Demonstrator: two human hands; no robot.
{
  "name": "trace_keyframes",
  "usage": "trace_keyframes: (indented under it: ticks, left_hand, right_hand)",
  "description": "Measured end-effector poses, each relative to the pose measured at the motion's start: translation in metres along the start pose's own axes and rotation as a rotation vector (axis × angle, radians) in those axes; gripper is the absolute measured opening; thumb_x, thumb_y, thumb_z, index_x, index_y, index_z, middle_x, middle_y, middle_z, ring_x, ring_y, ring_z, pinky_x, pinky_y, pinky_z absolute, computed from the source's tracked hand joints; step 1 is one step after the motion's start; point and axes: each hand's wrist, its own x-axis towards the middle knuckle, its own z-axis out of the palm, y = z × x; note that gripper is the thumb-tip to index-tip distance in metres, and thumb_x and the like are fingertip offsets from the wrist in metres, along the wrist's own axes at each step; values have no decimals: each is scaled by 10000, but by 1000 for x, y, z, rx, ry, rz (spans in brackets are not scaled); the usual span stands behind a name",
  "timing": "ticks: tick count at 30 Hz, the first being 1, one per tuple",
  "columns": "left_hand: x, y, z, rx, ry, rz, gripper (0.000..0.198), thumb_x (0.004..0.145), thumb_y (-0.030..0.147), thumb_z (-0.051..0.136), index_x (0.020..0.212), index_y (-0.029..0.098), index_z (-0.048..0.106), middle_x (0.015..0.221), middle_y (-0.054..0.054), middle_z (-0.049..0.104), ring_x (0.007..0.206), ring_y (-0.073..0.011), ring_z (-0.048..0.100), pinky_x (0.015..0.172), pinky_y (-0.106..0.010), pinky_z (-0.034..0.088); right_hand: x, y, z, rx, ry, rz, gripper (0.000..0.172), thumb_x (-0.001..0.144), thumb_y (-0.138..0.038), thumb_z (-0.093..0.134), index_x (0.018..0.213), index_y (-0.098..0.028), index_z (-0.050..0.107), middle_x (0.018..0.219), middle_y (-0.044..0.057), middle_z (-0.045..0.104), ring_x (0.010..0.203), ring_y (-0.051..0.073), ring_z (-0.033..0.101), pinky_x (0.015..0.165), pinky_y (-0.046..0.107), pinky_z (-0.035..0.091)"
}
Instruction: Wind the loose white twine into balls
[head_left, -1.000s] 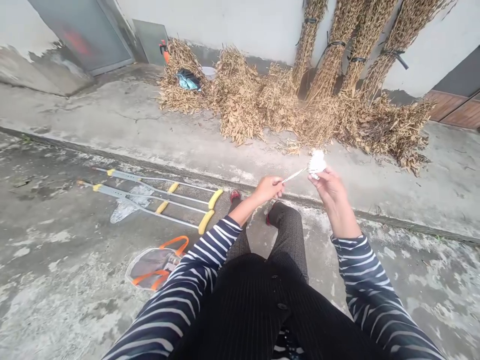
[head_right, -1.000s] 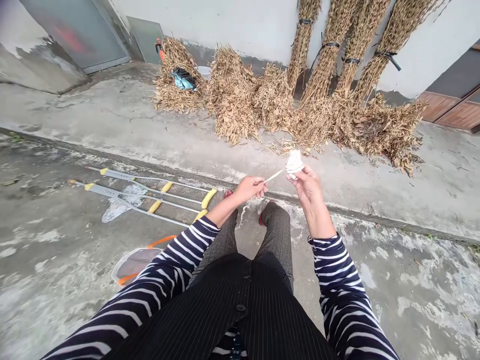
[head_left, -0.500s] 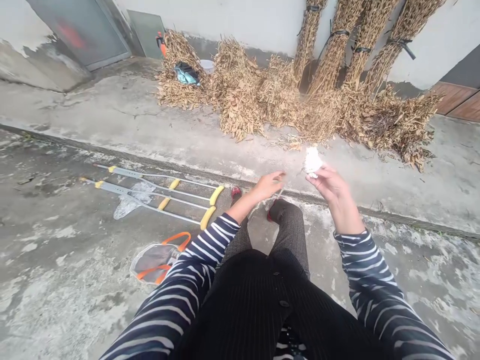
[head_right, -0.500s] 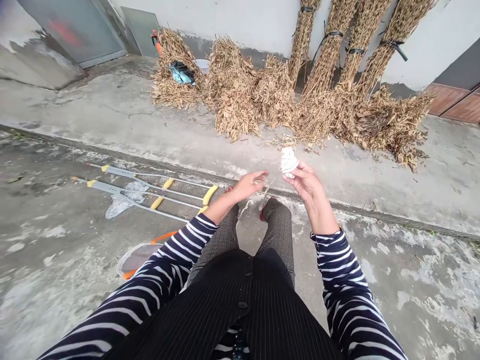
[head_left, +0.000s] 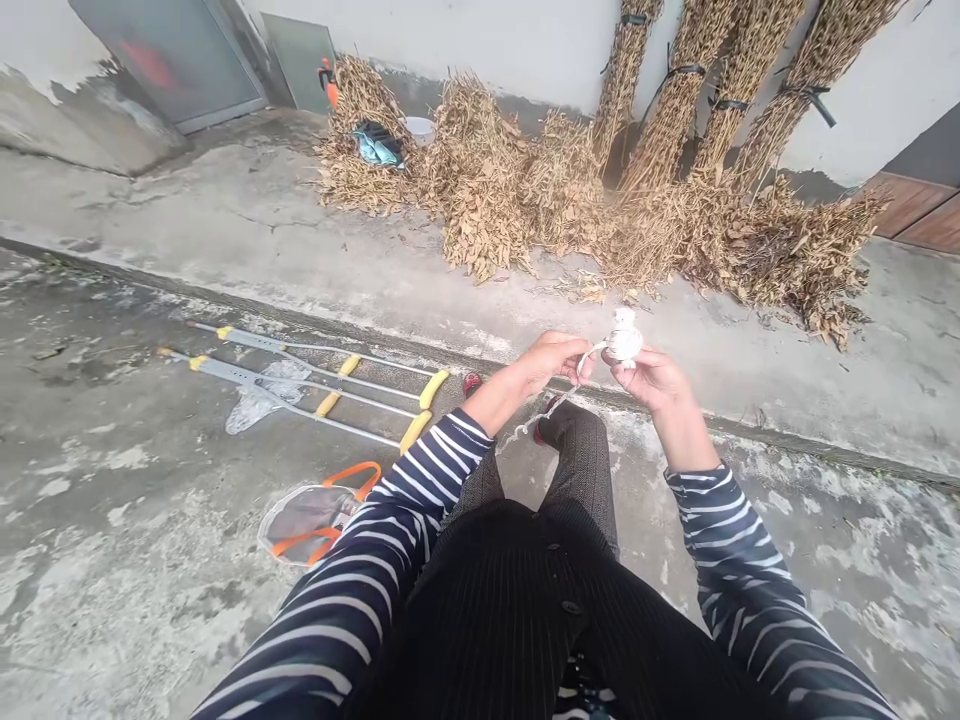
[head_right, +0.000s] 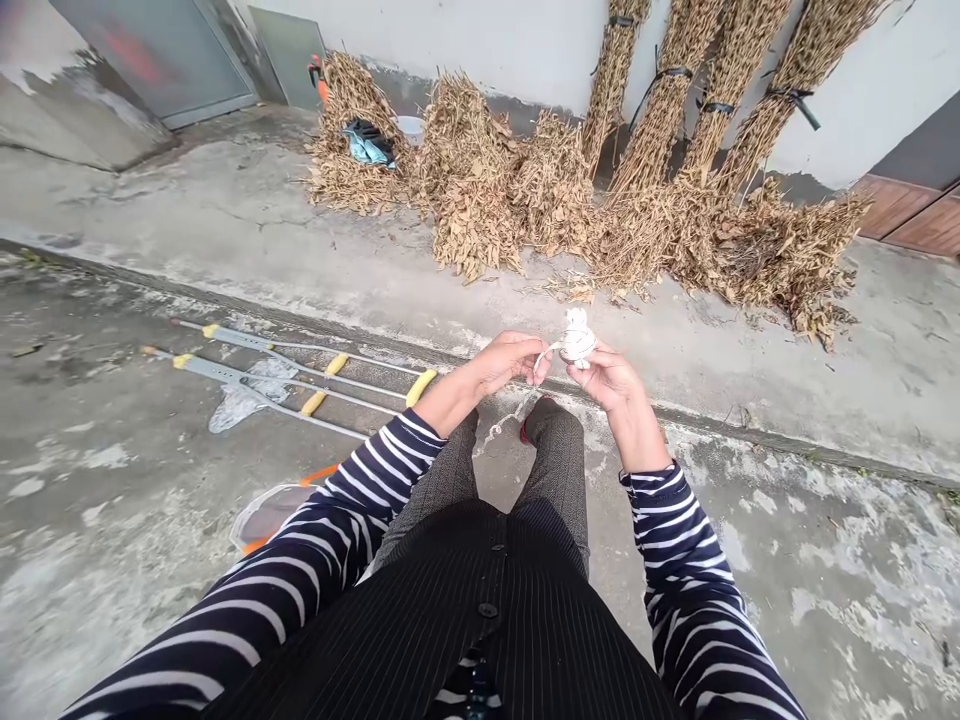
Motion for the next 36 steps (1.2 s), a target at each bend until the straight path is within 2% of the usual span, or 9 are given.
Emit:
trace_keyframes:
  ticks: [7, 10, 15, 19, 24, 30, 32, 34, 36]
  left_hand:
    - [-4, 1, 2, 23, -21, 52, 274, 903, 370, 683, 895, 99, 648, 508, 15, 607, 420, -80, 539, 462, -190, 396]
    - [-3, 1, 7, 176, 49, 70, 245, 880, 297, 718, 974, 78, 664, 459, 31, 591, 377, -75, 506, 452, -183, 391]
    - [0, -3, 5, 377, 79, 109, 158, 934, 193, 565, 901, 87, 677, 541, -5, 653, 437, -75, 568, 448, -159, 395]
    - [3, -12, -5, 506, 110, 75, 163, 870, 153, 552, 744, 117, 648, 649, -35, 705, 497, -85, 609, 454, -165, 406]
    - [13, -32, -26, 693, 283, 31, 230, 840, 145, 535, 627, 137, 619, 586, -23, 676, 475, -89, 592, 518, -191, 444]
    - [-2, -73, -75, 565, 199, -145, 153, 827, 67, 537, 823, 143, 670, 721, -43, 721, 603, -135, 667, 536, -206, 481]
    - [-10, -77, -86, 702, 285, -156, 186, 786, 56, 614, 916, 146, 711, 820, -66, 742, 732, -175, 702, 642, -248, 542]
    - [-13, -73, -84, 856, 389, -81, 327, 748, 60, 688, 1056, 160, 736, 985, -96, 758, 914, -223, 711, 815, -303, 568]
    - [-11, -63, -68, 863, 394, 57, 452, 761, 105, 722, 1206, 181, 712, 1166, -114, 736, 1086, -252, 678, 938, -329, 549]
  right_hand:
    - [1, -3, 4, -1, 13, 11, 417, 552, -114, 811, 937, -242, 714, 792, -5, 734, 673, 158, 652, 604, 281, 586]
    - [-2, -7, 9, -47, 29, 3, 386, 535, -118, 835, 881, -243, 720, 812, -11, 753, 719, 173, 691, 704, 328, 623]
    - [-10, -7, 19, -106, 17, -102, 379, 464, -175, 895, 782, -219, 694, 818, 20, 764, 937, 263, 738, 886, 433, 609]
    - [-13, -4, 25, -206, 100, -181, 367, 450, -230, 916, 738, -209, 689, 789, 39, 758, 915, 268, 732, 819, 401, 593]
    - [-14, -12, 24, -218, 152, -291, 381, 490, -248, 906, 833, -237, 742, 832, 8, 763, 825, 212, 702, 723, 332, 558]
    - [-20, -41, 5, -206, 291, -426, 331, 522, -185, 857, 827, -246, 744, 862, -19, 772, 806, 178, 682, 754, 321, 583]
    - [-21, -42, 1, -188, 297, -368, 320, 514, -168, 861, 802, -239, 742, 864, -16, 778, 803, 179, 688, 757, 335, 599]
    - [-19, -37, 2, -168, 284, -292, 322, 517, -155, 866, 807, -230, 746, 884, -3, 784, 812, 180, 695, 757, 339, 607]
    - [-15, -26, 9, -160, 280, -220, 318, 519, -141, 865, 803, -225, 748, 879, 4, 782, 811, 178, 699, 756, 337, 610]
